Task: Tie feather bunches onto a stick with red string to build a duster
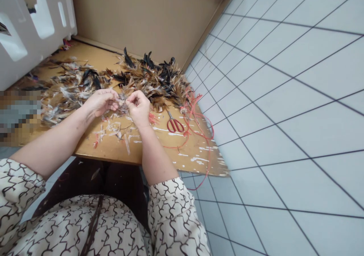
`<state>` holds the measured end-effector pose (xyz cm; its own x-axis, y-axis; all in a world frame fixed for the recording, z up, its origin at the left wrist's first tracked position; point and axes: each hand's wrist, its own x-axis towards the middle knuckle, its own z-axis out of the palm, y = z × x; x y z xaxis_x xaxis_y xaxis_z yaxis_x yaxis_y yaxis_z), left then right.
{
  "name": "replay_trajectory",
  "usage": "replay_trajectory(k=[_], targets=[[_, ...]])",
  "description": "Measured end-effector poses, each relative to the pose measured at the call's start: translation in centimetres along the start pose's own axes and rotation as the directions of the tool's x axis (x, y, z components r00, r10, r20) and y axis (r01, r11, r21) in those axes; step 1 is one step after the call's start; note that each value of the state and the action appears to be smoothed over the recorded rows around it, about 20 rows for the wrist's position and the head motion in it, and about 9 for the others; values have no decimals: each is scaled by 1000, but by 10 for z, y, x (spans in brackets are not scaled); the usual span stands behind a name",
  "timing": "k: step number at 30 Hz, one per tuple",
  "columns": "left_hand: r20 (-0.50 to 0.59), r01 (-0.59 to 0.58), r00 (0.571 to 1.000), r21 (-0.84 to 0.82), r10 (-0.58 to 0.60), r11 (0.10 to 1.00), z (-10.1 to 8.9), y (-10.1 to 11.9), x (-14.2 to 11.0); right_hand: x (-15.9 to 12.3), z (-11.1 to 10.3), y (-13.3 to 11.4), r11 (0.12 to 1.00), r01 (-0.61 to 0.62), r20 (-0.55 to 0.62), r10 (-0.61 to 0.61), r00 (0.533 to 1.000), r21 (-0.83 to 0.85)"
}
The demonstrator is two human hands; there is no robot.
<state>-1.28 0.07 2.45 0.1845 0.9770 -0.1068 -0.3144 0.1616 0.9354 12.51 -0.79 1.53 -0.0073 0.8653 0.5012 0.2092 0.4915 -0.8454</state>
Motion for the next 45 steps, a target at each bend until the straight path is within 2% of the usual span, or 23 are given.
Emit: replay_trajectory(k=[7, 11, 15, 20, 26, 31, 36, 41, 45], targets=[[-35, 8, 999, -9, -8, 1000, 0, 1, 1, 0, 1, 2, 1000, -16, 60, 17, 998, -13], [-50, 50, 997, -39, -52, 998, -1, 2, 1, -1, 1, 3, 999, -16, 75, 19, 997, -42], [-6, 86, 996, -25, -86, 996, -2, 1, 1, -2, 2, 7, 996, -24, 92, 32, 995, -83], [90, 64, 994, 38, -67, 997, -1, -4, 0, -1, 4, 10, 994, -18, 128, 32, 991, -109], [47, 36, 998, -14, -36, 999, -4, -7, 4, 0, 5, 11, 994, -35, 136, 48, 990, -100], [-7, 3, 1000, -54, -3, 999, -6, -4, 5, 2, 6, 20, 989, -148, 126, 149, 981, -19], [8, 34, 999, -64, -34, 997, -4, -3, 3, 3, 7, 25, 941, -275, 190, 239, 952, 195], [57, 73, 996, 5, -73, 997, -1, -5, 2, 3, 6, 25, 858, -405, 167, 369, 914, 316], [2, -17, 1000, 105, 17, 994, -1, -10, 2, 5, 4, 21, 820, -451, 133, 433, 891, 352]])
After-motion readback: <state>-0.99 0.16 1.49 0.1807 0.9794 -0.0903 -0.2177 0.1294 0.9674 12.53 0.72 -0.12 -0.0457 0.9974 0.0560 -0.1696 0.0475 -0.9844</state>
